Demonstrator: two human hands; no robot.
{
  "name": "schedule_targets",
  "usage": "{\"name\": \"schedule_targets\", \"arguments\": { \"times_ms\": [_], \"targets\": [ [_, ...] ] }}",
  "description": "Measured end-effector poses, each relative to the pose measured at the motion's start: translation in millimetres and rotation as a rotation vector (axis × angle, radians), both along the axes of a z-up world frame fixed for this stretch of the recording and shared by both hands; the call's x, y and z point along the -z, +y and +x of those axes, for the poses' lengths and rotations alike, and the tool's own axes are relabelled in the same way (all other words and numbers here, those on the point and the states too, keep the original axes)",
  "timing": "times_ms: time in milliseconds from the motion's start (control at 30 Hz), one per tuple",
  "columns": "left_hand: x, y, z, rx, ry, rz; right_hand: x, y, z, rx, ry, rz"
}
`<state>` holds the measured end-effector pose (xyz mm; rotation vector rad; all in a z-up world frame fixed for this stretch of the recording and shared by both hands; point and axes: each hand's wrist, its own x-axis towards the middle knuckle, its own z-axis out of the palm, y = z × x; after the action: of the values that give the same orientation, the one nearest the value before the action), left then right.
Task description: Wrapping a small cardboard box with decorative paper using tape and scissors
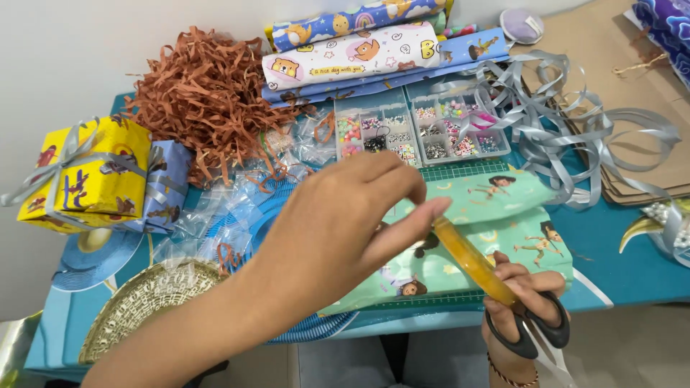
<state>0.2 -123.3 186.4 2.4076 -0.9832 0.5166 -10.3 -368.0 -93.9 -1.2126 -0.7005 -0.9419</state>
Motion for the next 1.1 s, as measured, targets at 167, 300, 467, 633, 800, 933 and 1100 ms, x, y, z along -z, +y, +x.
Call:
{"name": "schedule_targets", "arguments": {
  "times_ms": [167,300,467,633,800,933,1100],
  "targets": [
    [26.8,-6.4,-0.4,-0.095,0.217,-0.06,-8.7,-1.3,-3.4,-0.074,-0.027,-0.073],
    [35.9,-7.5,2.6,-0.051,0.313,-0.122,-17.0,-0.2,-13.6,-0.104,0.005,-0.089],
    [39.4,-5.3,1.6,0.066,0.388,-0.278,-8.5,-4.1,-14.2,-0.078,0.028,-0.069],
    [39.0,-2.7,-0.9,0.058,0.512,-0.368,-11.2,-3.0,-13.5,-0.069,0.016,-0.096],
    [32.4,-2.4,-1.6,-0.004,0.7,-0.437,-9.6,-10.7,-12.1,-0.126,-0.007,-0.143],
    [33.0,-2.9,-1.3,-0.034,0.76,-0.471,-18.6,-4.2,-17.9,-0.055,0.021,-0.109],
    [33.0,-8.9,-2.2,-0.055,0.741,-0.477,2.9,-23.0,-14.7,-0.056,0.014,-0.105]
  ]
}}
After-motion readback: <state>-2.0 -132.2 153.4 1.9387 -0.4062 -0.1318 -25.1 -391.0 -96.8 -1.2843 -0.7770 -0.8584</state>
